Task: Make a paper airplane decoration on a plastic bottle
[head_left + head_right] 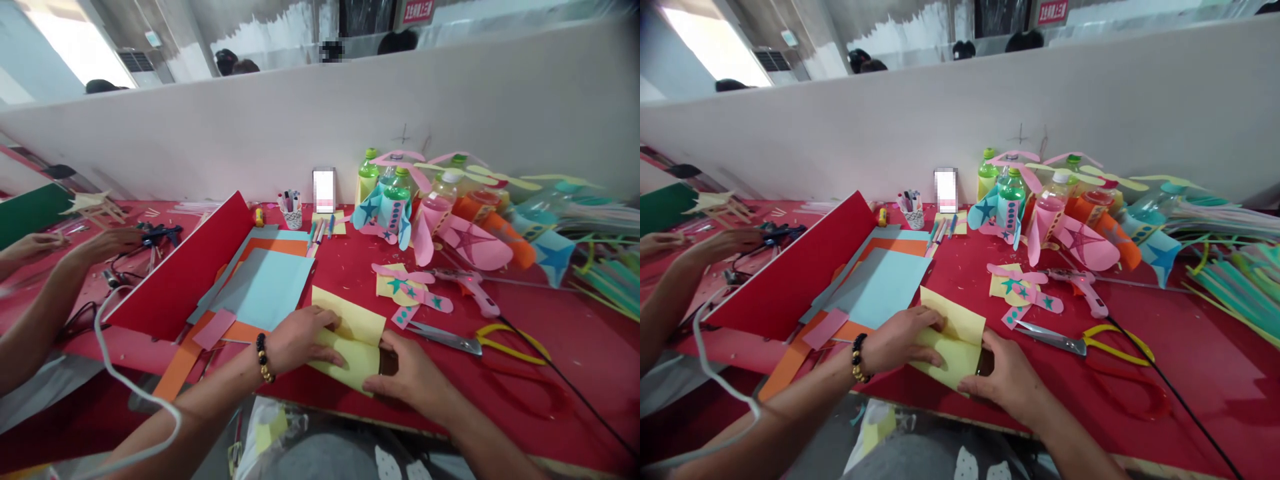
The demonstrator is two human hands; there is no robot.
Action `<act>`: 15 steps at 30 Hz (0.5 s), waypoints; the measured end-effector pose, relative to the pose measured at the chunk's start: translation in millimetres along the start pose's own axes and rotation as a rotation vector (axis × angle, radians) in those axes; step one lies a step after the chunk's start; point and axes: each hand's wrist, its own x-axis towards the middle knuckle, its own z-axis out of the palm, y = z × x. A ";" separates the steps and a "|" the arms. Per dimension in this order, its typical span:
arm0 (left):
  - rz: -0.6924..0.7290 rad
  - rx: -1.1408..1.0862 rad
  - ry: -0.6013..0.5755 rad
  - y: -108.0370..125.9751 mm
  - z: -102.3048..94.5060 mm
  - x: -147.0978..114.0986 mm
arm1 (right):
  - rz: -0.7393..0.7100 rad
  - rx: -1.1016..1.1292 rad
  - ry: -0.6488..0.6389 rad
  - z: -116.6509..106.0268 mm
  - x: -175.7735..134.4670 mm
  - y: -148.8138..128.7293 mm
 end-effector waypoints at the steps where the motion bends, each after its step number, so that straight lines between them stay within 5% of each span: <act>1: -0.010 -0.035 0.029 -3.3 -0.4 -4.7 | 0.000 -0.018 0.010 1.1 -1.2 0.3; 8: -0.089 -0.260 0.281 -18.1 13.0 -38.9 | 0.077 -0.283 0.077 10.4 -9.6 3.5; 15: -0.188 -0.326 0.499 -10.4 37.0 -44.2 | 0.113 -0.464 0.106 17.7 -18.5 7.2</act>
